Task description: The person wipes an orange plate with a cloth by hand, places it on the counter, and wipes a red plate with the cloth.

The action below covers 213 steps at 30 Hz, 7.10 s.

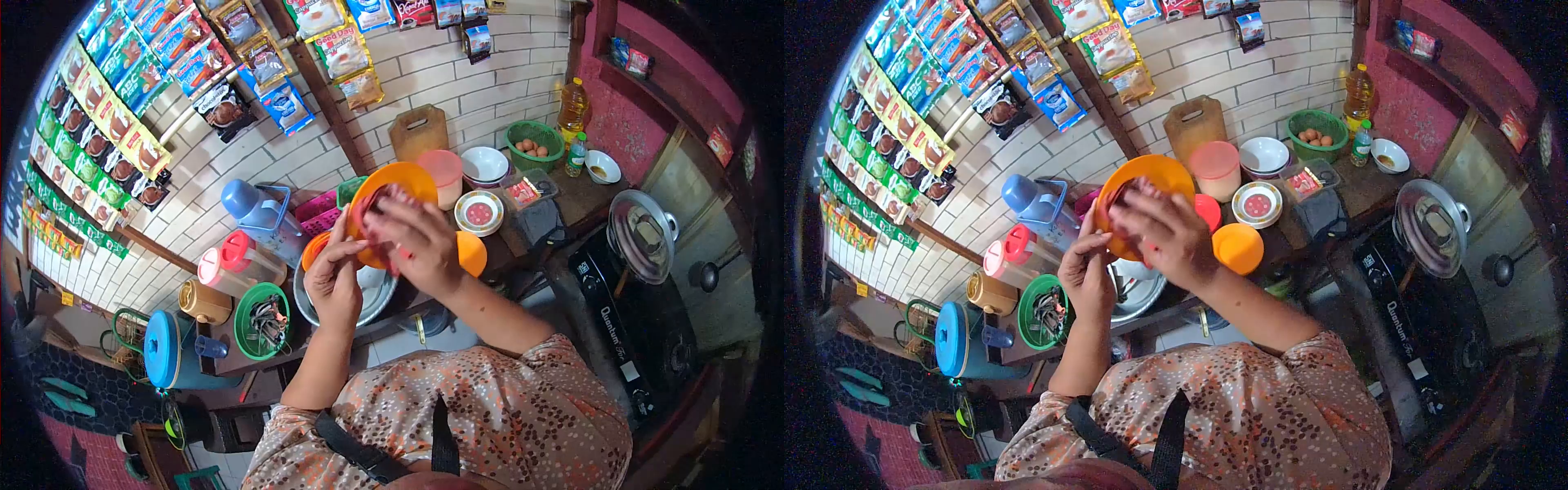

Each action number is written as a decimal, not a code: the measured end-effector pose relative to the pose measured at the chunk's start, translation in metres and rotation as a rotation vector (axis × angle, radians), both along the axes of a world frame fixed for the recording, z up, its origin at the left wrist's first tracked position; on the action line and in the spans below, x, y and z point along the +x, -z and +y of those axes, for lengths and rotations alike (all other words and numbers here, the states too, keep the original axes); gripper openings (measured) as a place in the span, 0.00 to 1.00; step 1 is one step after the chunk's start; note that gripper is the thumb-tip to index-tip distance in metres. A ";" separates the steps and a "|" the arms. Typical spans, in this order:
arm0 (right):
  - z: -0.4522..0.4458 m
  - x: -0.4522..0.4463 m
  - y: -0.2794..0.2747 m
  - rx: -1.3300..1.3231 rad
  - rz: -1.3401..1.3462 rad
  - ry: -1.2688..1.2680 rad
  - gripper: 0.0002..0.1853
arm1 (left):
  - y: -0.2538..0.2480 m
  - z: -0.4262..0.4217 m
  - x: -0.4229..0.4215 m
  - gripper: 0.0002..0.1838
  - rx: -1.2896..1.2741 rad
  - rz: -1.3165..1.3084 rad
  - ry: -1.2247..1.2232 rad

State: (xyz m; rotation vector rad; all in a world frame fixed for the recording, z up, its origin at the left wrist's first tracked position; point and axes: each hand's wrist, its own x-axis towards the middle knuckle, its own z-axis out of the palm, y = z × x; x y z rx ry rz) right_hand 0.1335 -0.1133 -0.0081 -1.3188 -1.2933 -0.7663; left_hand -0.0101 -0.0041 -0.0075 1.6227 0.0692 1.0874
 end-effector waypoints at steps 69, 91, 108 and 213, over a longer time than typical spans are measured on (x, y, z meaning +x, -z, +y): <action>-0.027 0.038 0.022 -0.044 -0.007 0.204 0.25 | -0.007 -0.012 0.024 0.19 0.025 -0.120 -0.004; -0.012 0.025 0.017 -0.016 0.001 0.129 0.26 | -0.006 -0.005 0.018 0.19 -0.088 -0.134 -0.004; -0.011 0.016 0.006 0.015 0.217 -0.015 0.17 | -0.017 -0.014 0.020 0.18 -0.074 -0.141 0.013; -0.028 -0.014 -0.024 -0.041 -0.094 -0.003 0.15 | -0.025 -0.011 0.000 0.28 -0.051 -0.100 0.107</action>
